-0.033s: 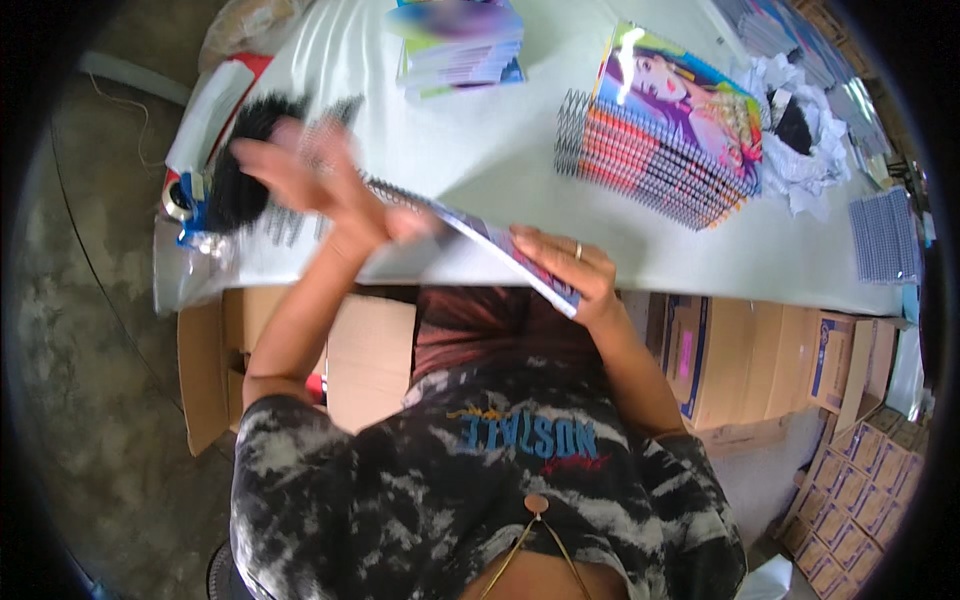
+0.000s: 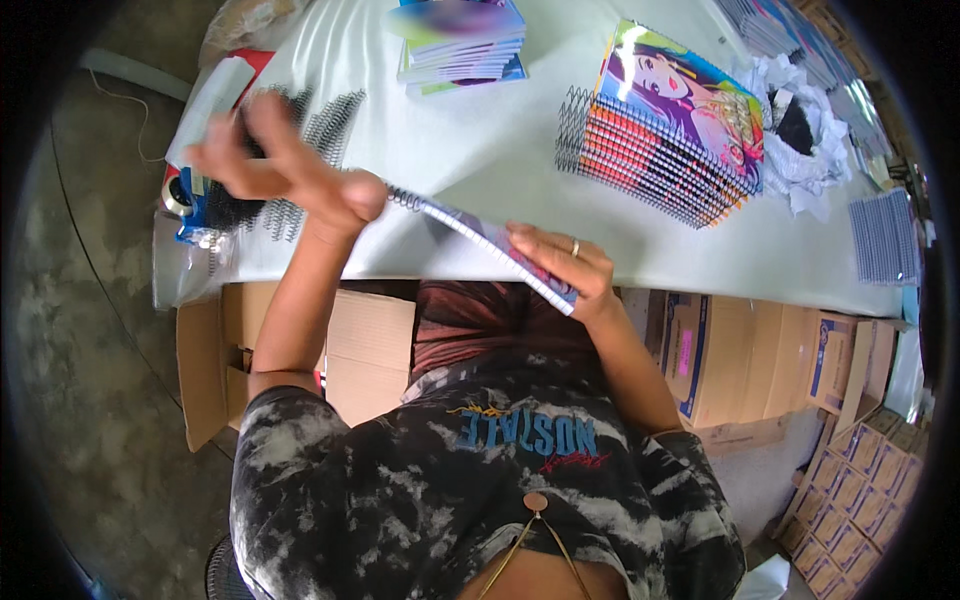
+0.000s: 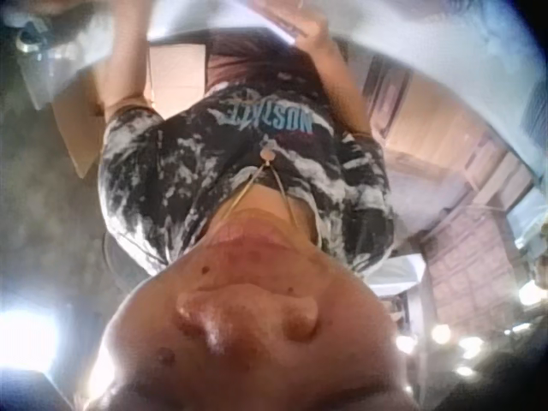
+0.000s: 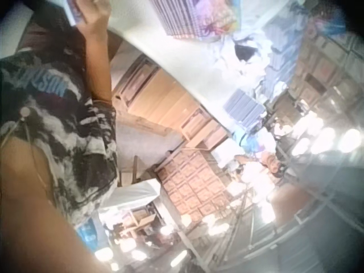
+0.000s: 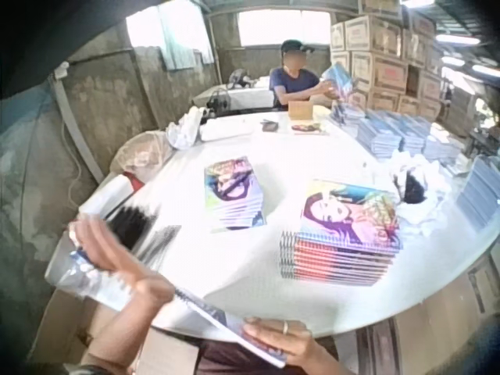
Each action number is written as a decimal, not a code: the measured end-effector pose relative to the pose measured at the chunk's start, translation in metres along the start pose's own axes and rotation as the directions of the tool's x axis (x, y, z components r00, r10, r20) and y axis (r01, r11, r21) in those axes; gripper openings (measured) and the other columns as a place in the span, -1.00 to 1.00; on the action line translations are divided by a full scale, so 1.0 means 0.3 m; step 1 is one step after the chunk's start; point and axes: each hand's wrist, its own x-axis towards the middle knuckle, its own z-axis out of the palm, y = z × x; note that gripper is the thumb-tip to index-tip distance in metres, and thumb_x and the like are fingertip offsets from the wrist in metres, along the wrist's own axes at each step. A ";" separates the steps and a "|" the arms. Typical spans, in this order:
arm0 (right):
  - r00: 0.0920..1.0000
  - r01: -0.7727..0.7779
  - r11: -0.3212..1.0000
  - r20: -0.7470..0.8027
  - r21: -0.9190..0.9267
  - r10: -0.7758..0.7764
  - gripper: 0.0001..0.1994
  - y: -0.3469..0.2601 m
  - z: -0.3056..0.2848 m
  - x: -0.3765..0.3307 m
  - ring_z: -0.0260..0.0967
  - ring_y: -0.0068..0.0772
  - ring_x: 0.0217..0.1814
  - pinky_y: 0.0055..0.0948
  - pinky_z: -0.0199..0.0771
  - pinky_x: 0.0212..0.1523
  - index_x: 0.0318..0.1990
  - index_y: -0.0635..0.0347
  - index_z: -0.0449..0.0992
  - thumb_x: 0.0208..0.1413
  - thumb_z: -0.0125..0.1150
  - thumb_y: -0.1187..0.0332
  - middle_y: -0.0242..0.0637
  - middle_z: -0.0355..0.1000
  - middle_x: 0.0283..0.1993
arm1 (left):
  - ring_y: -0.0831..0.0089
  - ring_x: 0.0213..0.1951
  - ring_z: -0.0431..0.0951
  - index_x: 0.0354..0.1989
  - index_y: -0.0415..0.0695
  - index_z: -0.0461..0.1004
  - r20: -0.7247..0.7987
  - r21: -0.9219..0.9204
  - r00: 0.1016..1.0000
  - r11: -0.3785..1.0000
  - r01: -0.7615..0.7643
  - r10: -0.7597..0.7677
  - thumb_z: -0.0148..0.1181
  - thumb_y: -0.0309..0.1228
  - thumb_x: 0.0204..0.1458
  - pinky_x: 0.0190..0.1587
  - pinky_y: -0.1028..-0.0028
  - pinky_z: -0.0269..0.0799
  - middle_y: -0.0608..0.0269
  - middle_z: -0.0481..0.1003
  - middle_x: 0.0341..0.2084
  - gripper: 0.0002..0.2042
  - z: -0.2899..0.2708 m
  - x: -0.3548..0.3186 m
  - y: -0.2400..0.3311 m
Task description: The person repeatedly picks up a spiral binding and a stack of printed pages, inserts the binding through the holes, and closes the spiral to form a notebook. They place each completed notebook onto a growing stack on the table.
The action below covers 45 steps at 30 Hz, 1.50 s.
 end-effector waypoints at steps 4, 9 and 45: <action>0.996 -0.050 0.999 -0.070 -0.012 0.049 -0.69 -0.022 0.029 -0.023 0.50 -0.19 -0.20 -0.40 0.51 -0.22 -0.16 0.34 0.50 -0.15 0.26 0.50 -0.03 0.49 -0.23 | -0.20 0.29 -0.35 0.25 -0.37 -0.11 0.374 -0.187 0.927 0.981 0.048 0.026 -0.34 0.44 -0.16 0.19 -0.10 -0.65 -0.36 -0.23 0.23 0.06 0.030 -0.307 0.162; 1.000 -0.005 1.000 -0.001 -0.021 0.005 -0.69 -0.029 0.014 -0.023 0.50 -0.17 -0.20 -0.39 0.51 -0.21 -0.16 0.34 0.50 -0.15 0.24 0.53 -0.02 0.49 -0.23 | -0.21 0.19 -0.05 0.20 -0.45 -0.14 0.100 -0.009 0.977 0.982 -0.187 0.187 -0.35 0.48 -0.21 0.21 -0.14 -0.41 -0.39 -0.11 0.19 0.12 -0.026 -0.066 0.142; 0.996 -0.074 0.995 -0.063 -0.074 0.069 -0.60 -0.010 0.051 0.001 0.49 -0.24 -0.23 -0.40 0.50 -0.24 -0.08 0.23 0.48 -0.20 0.24 0.55 -0.17 0.49 -0.18 | -0.14 0.05 0.23 0.24 -0.04 0.01 0.095 -0.128 0.933 0.933 -0.336 0.348 -0.08 0.30 -0.13 -0.04 -0.29 0.03 -0.13 0.19 0.03 -0.16 0.064 -0.092 0.276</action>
